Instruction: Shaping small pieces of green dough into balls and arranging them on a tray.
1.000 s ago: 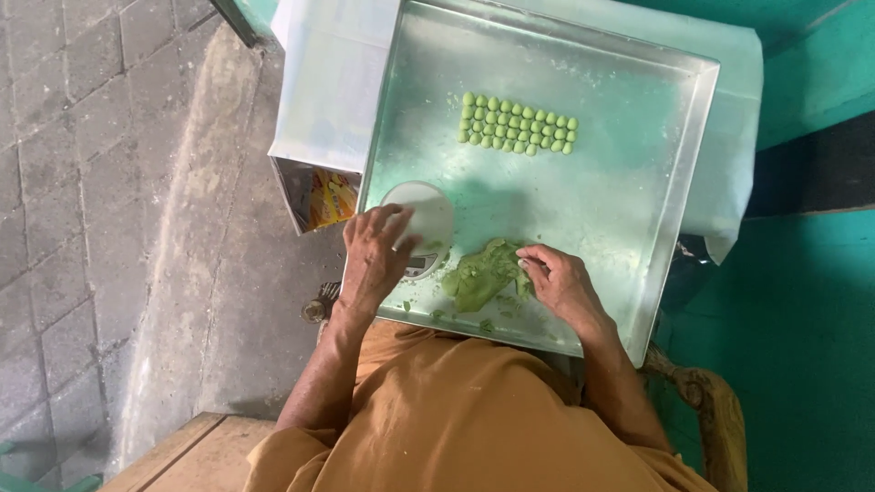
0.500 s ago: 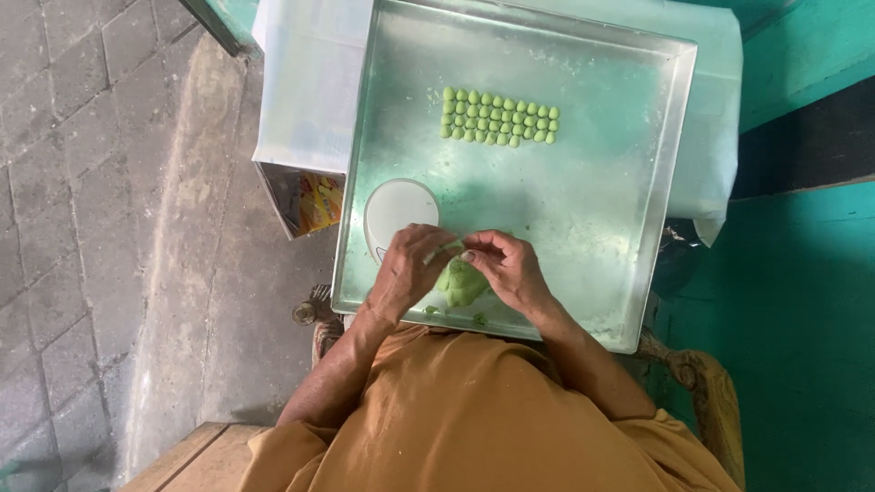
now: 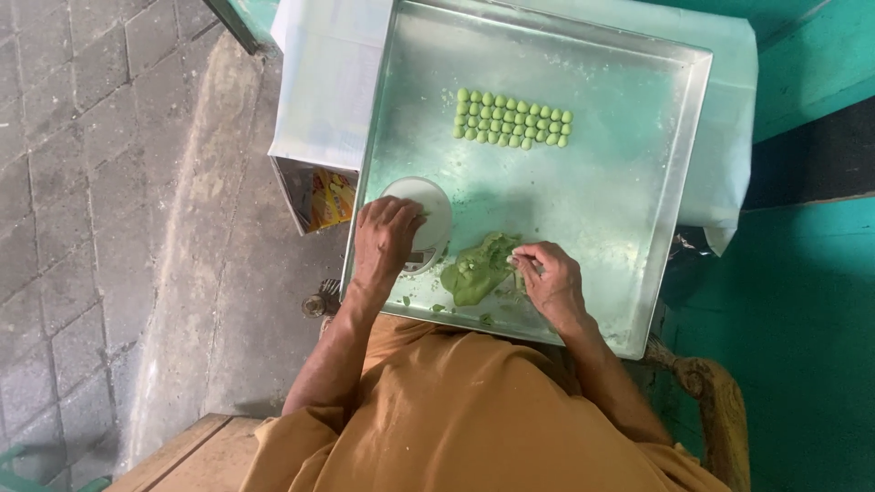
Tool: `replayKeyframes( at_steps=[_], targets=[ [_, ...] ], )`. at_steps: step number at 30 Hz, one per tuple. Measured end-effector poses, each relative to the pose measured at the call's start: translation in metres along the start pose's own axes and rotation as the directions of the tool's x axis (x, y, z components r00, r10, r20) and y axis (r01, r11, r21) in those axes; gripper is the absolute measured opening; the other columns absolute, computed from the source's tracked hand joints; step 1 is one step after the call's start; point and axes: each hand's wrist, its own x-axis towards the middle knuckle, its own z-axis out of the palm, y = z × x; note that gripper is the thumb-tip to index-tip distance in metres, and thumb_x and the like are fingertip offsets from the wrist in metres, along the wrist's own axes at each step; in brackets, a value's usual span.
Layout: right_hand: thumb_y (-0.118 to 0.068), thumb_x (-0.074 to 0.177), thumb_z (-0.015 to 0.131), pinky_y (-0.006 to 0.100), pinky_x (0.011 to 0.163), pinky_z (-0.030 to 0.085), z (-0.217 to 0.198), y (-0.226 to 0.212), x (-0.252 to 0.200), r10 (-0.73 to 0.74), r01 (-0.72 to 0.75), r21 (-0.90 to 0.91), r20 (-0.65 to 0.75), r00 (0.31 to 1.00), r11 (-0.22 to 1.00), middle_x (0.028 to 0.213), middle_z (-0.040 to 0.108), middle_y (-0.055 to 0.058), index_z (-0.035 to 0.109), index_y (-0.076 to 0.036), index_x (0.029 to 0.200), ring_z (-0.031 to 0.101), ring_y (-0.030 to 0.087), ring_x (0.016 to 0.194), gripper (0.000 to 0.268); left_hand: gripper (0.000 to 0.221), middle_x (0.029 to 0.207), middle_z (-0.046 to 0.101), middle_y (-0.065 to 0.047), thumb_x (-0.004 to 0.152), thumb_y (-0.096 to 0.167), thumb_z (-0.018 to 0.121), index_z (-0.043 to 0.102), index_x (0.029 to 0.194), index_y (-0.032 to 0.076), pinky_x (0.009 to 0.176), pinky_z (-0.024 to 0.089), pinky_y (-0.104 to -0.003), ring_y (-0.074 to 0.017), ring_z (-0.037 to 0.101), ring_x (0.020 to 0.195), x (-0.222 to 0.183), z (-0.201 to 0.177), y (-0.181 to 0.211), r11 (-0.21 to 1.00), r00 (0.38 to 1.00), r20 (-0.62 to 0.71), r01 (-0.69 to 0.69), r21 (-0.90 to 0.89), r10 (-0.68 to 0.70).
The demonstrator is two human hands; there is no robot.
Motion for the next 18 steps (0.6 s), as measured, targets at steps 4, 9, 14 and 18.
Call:
replayKeyframes(
  at_steps=[4, 9, 14, 18],
  targets=[
    [-0.011, 0.100, 0.066, 0.048, 0.064, 0.059, 0.028, 0.039, -0.014, -0.077, 0.077, -0.030, 0.010, 0.997, 0.997, 0.092, 0.074, 0.015, 0.080, -0.013, 0.108, 0.072, 0.035, 0.080, 0.016, 0.019, 0.117, 0.074, -0.005, 0.098, 0.023, 0.073, 0.077, 0.114, 0.015, 0.099, 0.049, -0.045, -0.0255, 0.065, 0.117, 0.000, -0.003, -0.005, 0.996, 0.995, 0.051, 0.083, 0.009, -0.084],
    [-0.007, 0.102, 0.064, 0.043, 0.077, 0.060, 0.022, 0.037, -0.021, -0.006, 0.013, 0.048, -0.131, 0.991, 0.999, 0.097, 0.073, 0.015, 0.078, -0.009, 0.117, 0.073, 0.033, 0.085, 0.020, 0.025, 0.125, 0.070, -0.008, 0.109, 0.018, 0.057, 0.071, 0.129, 0.013, 0.109, 0.042, -0.051, -0.0260, 0.060, 0.125, 0.018, -0.048, 0.010, 0.891, 0.892, 0.199, 0.434, -0.133, -0.405],
    [-0.007, 0.103, 0.066, 0.042, 0.079, 0.059, 0.005, 0.011, -0.005, 0.032, -0.014, 0.122, -0.149, 0.988, 0.992, 0.094, 0.075, 0.016, 0.079, -0.006, 0.111, 0.074, 0.033, 0.086, 0.015, 0.028, 0.125, 0.067, -0.003, 0.099, 0.026, 0.073, 0.073, 0.126, 0.019, 0.108, 0.045, -0.049, -0.0221, 0.058, 0.123, 0.012, -0.028, 0.005, 0.967, 0.934, 0.255, 0.257, 0.007, -0.250],
    [-0.011, 0.100, 0.068, 0.045, 0.076, 0.060, 0.013, 0.019, -0.004, -0.070, 0.090, 0.143, -0.139, 0.988, 0.986, 0.095, 0.077, 0.016, 0.078, -0.007, 0.111, 0.075, 0.035, 0.086, 0.016, 0.017, 0.118, 0.061, 0.003, 0.093, 0.037, 0.074, 0.075, 0.107, 0.028, 0.093, 0.050, -0.043, -0.0209, 0.059, 0.117, -0.007, 0.020, -0.014, 0.985, 0.991, 0.136, -0.001, 0.172, -0.023]
  ],
)
